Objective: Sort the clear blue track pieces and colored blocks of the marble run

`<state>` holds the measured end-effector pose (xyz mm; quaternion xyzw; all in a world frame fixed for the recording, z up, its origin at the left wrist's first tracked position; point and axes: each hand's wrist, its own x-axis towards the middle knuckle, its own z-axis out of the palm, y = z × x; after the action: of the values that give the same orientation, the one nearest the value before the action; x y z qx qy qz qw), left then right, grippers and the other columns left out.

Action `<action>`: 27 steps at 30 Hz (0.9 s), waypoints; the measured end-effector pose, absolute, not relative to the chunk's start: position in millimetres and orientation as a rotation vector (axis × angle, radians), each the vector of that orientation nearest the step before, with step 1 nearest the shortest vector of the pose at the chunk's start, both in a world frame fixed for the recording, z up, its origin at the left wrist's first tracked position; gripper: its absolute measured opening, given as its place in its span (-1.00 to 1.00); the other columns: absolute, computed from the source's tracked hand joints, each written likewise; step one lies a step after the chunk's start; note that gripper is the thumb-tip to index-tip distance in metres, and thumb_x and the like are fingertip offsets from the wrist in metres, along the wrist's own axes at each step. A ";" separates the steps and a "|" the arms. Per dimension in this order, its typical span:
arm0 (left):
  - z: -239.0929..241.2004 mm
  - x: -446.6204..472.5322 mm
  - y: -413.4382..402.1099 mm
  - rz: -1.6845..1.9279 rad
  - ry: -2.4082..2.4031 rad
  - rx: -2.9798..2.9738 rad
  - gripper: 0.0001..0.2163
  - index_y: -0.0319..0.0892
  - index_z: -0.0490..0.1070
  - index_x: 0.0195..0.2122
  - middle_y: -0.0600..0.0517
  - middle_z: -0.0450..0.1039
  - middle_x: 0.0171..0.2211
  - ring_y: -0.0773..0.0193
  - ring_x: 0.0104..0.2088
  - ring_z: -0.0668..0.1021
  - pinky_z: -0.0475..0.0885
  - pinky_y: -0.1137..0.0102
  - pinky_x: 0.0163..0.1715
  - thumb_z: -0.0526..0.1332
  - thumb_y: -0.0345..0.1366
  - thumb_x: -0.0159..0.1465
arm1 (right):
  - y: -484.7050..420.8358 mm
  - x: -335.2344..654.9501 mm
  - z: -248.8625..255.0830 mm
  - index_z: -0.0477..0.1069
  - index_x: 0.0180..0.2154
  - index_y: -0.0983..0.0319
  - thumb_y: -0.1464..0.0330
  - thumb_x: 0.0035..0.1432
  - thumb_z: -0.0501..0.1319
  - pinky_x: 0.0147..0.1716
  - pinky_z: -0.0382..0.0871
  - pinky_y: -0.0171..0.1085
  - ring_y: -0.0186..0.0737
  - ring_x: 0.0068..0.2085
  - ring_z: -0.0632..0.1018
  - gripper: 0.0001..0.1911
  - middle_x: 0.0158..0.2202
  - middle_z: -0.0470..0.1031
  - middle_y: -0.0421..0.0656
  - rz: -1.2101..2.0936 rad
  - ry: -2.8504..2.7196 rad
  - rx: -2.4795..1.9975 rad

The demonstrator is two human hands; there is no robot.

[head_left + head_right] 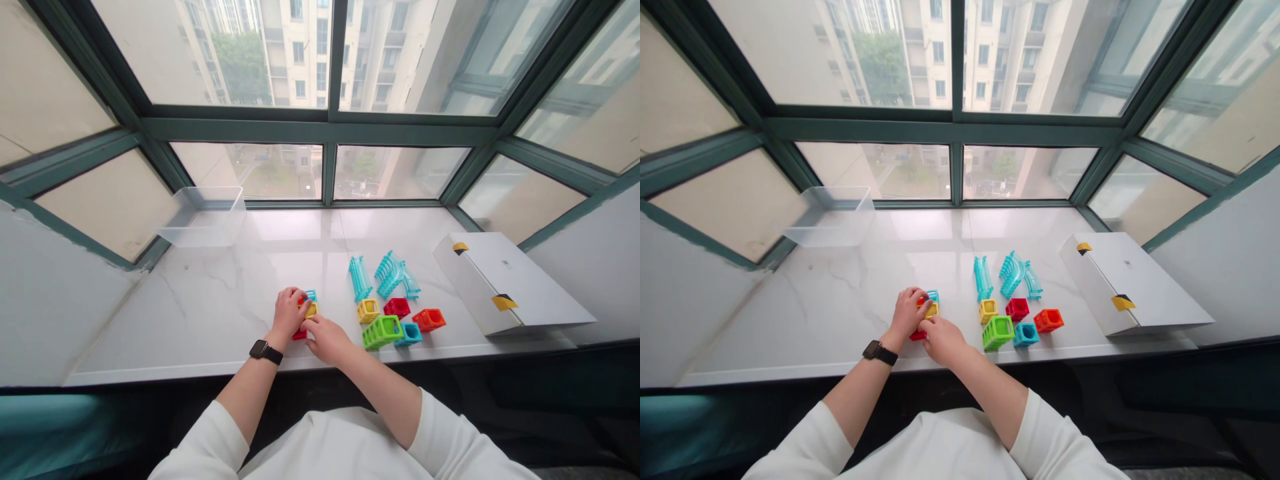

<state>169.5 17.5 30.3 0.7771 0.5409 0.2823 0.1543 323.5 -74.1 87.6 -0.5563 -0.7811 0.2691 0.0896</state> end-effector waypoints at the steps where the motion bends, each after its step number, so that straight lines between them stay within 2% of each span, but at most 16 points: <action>1: 30.6 169.4 18.8 0.798 1.549 2.224 -0.89 -0.08 0.55 -0.19 -0.09 0.47 -0.10 0.00 -0.03 0.46 0.41 0.08 0.09 0.28 -0.21 0.34 | -75.0 322.8 84.8 0.48 0.06 0.08 0.30 0.30 0.29 -0.05 0.42 -0.20 -0.07 0.00 0.58 -0.70 0.02 0.51 -0.10 0.805 -2.348 -1.629; 6: 29.7 167.8 23.2 0.805 1.484 2.200 -0.90 -0.09 0.53 -0.20 -0.07 0.44 -0.10 0.02 -0.05 0.47 0.42 0.11 0.06 0.28 -0.22 0.34 | -77.1 319.5 74.1 0.46 0.07 0.14 0.32 0.28 0.30 -0.07 0.43 -0.16 -0.02 0.00 0.59 -0.68 0.01 0.56 -0.05 0.776 -2.431 -1.638; 10: 28.2 165.7 24.3 0.813 1.413 2.155 -0.91 -0.10 0.51 -0.18 -0.05 0.44 -0.10 0.06 -0.05 0.49 0.42 0.13 0.07 0.26 -0.24 0.36 | -78.7 323.3 76.5 0.50 -0.02 0.16 0.41 0.30 0.23 -0.13 0.41 -0.19 -0.05 -0.08 0.63 -0.77 -0.05 0.62 -0.06 0.764 -2.453 -1.655; 14: 27.6 165.1 25.0 0.832 1.377 2.146 -0.91 -0.11 0.49 -0.18 -0.05 0.46 -0.10 0.07 -0.05 0.49 0.42 0.14 0.08 0.25 -0.24 0.36 | -84.6 333.1 95.0 0.53 -0.14 0.17 0.49 0.28 0.18 -0.22 0.36 -0.26 -0.11 -0.16 0.64 -0.80 -0.14 0.66 -0.12 0.734 -2.416 -1.669; 17: 29.2 166.5 23.8 0.848 1.387 2.146 -0.92 -0.10 0.49 -0.18 -0.05 0.46 -0.11 0.07 -0.05 0.50 0.43 0.14 0.06 0.24 -0.25 0.36 | -92.6 341.4 121.6 0.53 -0.18 0.15 0.47 0.31 0.18 -0.27 0.35 -0.30 -0.15 -0.20 0.63 -0.83 -0.20 0.65 -0.15 0.673 -2.346 -1.659; 20: 31.9 167.5 21.3 0.837 1.404 2.151 -0.92 -0.10 0.50 -0.20 -0.06 0.48 -0.12 0.07 -0.06 0.52 0.45 0.15 0.03 0.24 -0.27 0.36 | -102.2 351.3 153.3 0.53 -0.12 0.14 0.42 0.37 0.19 -0.24 0.40 -0.29 -0.14 -0.21 0.63 -0.85 -0.20 0.65 -0.13 0.605 -2.230 -1.631; 23: 35.2 167.6 17.8 0.773 1.439 2.175 -0.92 -0.10 0.52 -0.19 -0.07 0.51 -0.07 0.06 -0.06 0.55 0.46 0.14 0.02 0.24 -0.29 0.34 | -112.1 364.8 181.2 0.50 0.02 0.16 0.40 0.36 0.23 -0.08 0.49 -0.20 -0.09 -0.08 0.64 -0.78 -0.08 0.65 -0.07 0.532 -2.107 -1.576; 27: 50.3 172.2 6.9 0.851 1.539 2.145 -0.84 -0.08 0.54 -0.08 -0.12 0.48 0.13 -0.05 0.12 0.51 0.37 0.02 0.16 0.25 -0.27 0.34 | -123.5 385.5 204.1 0.44 0.18 0.15 0.35 0.39 0.21 0.09 0.53 -0.10 -0.06 0.07 0.63 -0.64 0.11 0.61 -0.04 0.439 -1.990 -1.561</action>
<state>172.2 6.9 50.3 0.7602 0.5456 0.3018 0.1829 385.5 -123.5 204.1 -0.5832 -0.7434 0.1642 0.2834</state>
